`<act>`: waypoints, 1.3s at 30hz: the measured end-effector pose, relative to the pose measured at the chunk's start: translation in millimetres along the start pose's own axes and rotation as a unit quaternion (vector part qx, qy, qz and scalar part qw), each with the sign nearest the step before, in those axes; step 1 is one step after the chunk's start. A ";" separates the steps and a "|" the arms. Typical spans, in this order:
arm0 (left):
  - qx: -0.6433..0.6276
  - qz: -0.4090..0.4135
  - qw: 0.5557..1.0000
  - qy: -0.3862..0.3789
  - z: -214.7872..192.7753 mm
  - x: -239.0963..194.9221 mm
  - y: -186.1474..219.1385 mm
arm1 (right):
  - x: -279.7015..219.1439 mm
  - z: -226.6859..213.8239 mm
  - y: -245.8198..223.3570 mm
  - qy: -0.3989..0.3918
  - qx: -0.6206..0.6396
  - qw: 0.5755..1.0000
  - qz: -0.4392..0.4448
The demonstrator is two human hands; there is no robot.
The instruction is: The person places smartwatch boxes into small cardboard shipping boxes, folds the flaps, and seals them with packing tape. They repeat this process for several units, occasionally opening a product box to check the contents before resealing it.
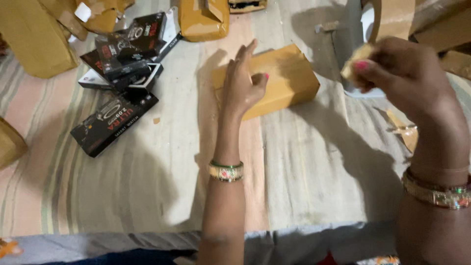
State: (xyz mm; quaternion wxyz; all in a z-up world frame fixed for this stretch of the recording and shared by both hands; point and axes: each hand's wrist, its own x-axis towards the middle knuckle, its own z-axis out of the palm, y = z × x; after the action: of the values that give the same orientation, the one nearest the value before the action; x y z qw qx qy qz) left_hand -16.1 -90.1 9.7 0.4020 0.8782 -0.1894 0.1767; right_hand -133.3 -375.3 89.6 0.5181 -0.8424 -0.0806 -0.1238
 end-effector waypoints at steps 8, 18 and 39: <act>-0.148 0.031 0.987 0.046 0.1 -5.0 -19.4 | 94.6 87.3 -33.7 -0.174 -0.215 0.960 -0.052; -0.151 -0.048 0.987 0.029 -7.7 -4.7 -15.5 | 103.1 150.1 -15.7 -0.101 -0.477 0.869 -0.086; -0.456 -0.106 0.861 0.198 4.9 4.6 -42.6 | 109.0 206.9 6.5 -0.018 -0.365 0.902 -0.229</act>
State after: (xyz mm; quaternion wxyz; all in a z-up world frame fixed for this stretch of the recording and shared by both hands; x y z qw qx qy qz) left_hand 8.8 -69.0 -18.4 0.8031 0.5580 -0.0708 0.1964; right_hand -1.5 -192.7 26.4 0.1307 -0.9329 -0.2298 -0.2446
